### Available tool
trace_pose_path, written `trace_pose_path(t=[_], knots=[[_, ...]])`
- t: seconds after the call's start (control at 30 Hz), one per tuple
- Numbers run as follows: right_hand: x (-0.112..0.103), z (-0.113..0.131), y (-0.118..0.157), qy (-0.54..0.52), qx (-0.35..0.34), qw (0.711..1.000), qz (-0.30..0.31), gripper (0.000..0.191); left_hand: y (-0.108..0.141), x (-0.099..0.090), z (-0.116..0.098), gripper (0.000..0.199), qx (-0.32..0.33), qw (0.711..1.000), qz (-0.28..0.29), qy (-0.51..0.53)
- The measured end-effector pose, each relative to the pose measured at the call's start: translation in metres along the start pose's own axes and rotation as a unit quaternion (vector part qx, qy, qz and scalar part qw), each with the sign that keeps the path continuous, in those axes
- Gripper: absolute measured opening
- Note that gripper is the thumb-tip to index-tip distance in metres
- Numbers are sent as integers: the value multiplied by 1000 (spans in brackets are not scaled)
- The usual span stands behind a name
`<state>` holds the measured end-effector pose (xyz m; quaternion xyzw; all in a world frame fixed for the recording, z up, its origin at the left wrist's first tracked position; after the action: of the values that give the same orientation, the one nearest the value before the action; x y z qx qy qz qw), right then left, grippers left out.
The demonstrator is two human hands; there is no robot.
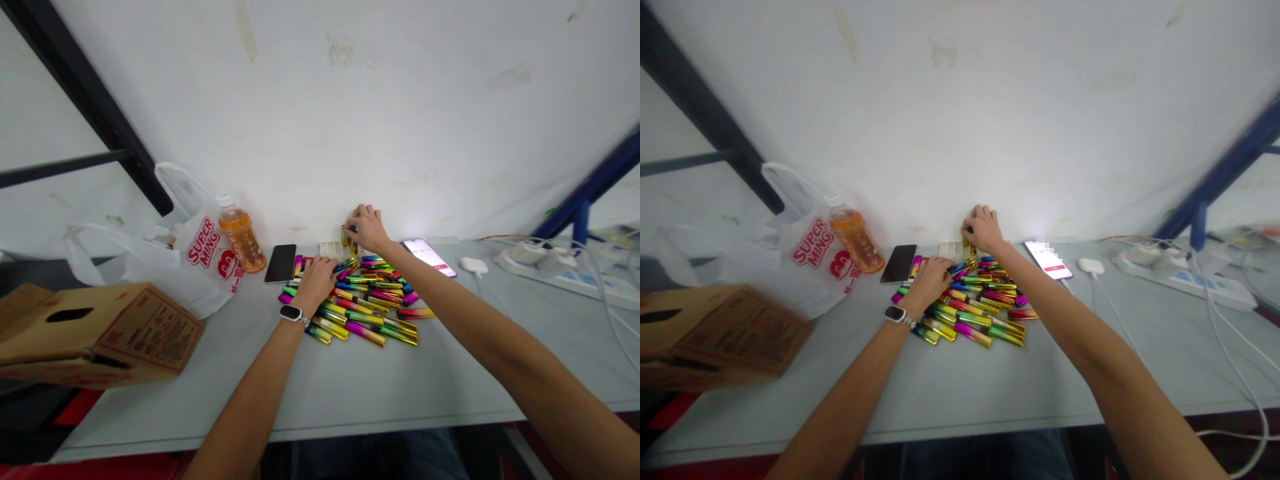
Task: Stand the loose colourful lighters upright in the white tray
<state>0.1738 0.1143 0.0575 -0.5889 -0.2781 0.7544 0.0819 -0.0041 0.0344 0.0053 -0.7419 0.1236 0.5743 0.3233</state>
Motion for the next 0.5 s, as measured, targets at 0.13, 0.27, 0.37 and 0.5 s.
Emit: trace_pose_path(t=[0.13, 0.27, 0.37, 0.5], knots=[[-4, 4, 4, 37, -9, 999, 16, 36, 0, -2, -1, 25, -5, 1000, 8, 4], [-3, 5, 10, 49, -6, 998, 31, 38, -3, -1, 0, 27, -3, 1000, -12, 7], [-4, 7, 18, 40, 2, 999, 13, 43, -5, 2, 2, 31, 5, 997, -53, 60], [-14, 14, 36, -8, 19, 999, -24, 44, -7, 5, 6, 35, 21, 977, -116, 175]])
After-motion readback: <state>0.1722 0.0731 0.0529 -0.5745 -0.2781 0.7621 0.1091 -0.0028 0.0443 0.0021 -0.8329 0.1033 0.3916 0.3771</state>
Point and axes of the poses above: each hand's wrist, its own y-axis away from the middle knuckle, its own x-axis out of the palm, z = x × y, the point moved 2 cm from there along -y, towards the middle knuckle, and after that the axes turned 7 degrees about x, right-handed, at the moved point
